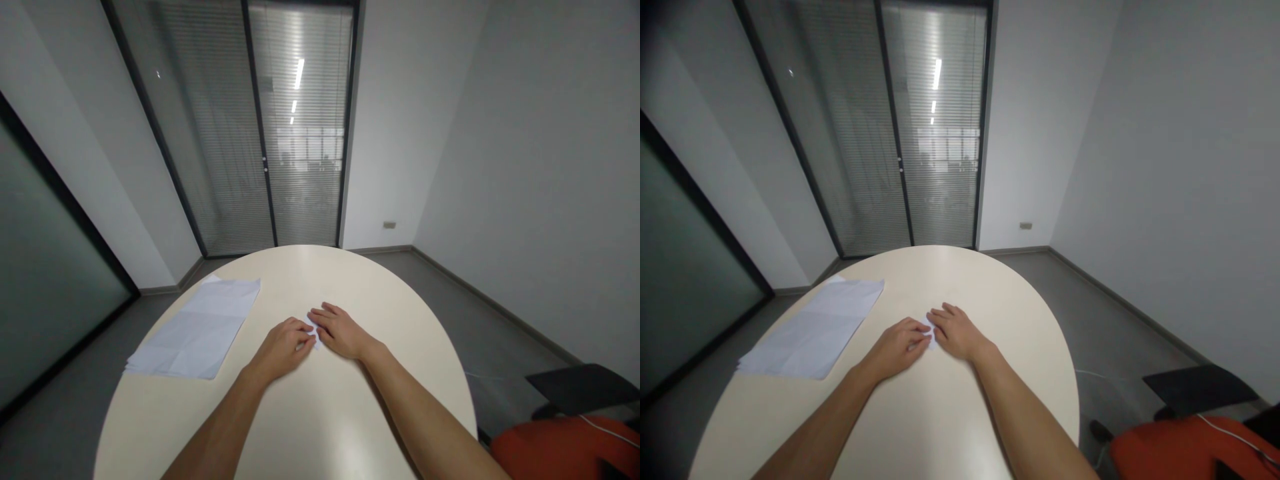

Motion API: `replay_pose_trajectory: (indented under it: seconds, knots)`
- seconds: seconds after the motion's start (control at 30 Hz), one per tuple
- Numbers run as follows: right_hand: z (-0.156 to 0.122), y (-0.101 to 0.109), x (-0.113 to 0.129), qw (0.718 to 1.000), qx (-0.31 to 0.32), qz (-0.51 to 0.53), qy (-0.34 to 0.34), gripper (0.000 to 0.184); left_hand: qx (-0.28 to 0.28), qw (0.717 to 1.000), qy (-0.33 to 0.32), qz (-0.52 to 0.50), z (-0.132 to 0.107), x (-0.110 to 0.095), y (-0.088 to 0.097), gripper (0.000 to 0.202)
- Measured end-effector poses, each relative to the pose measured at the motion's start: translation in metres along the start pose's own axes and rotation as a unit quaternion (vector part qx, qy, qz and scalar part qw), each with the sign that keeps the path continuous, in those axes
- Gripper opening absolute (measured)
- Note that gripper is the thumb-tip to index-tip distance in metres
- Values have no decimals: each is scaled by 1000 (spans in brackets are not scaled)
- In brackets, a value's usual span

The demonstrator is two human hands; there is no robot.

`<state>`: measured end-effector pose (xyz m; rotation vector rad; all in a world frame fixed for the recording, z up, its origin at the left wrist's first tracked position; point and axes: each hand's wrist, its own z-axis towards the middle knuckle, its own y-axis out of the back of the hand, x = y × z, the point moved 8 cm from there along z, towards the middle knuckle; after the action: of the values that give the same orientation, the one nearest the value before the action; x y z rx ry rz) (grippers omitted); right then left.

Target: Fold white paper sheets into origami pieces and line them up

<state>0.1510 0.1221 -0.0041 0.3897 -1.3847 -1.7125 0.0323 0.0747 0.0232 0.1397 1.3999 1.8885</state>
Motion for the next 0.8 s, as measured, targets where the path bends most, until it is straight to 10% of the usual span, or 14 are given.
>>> replay_pose_trajectory:
  seconds: [0.8]
  knots:
    - [-1,11,1,1000,11,-8,-20,46,-2,995,98,-2,-3,22,-3,39]
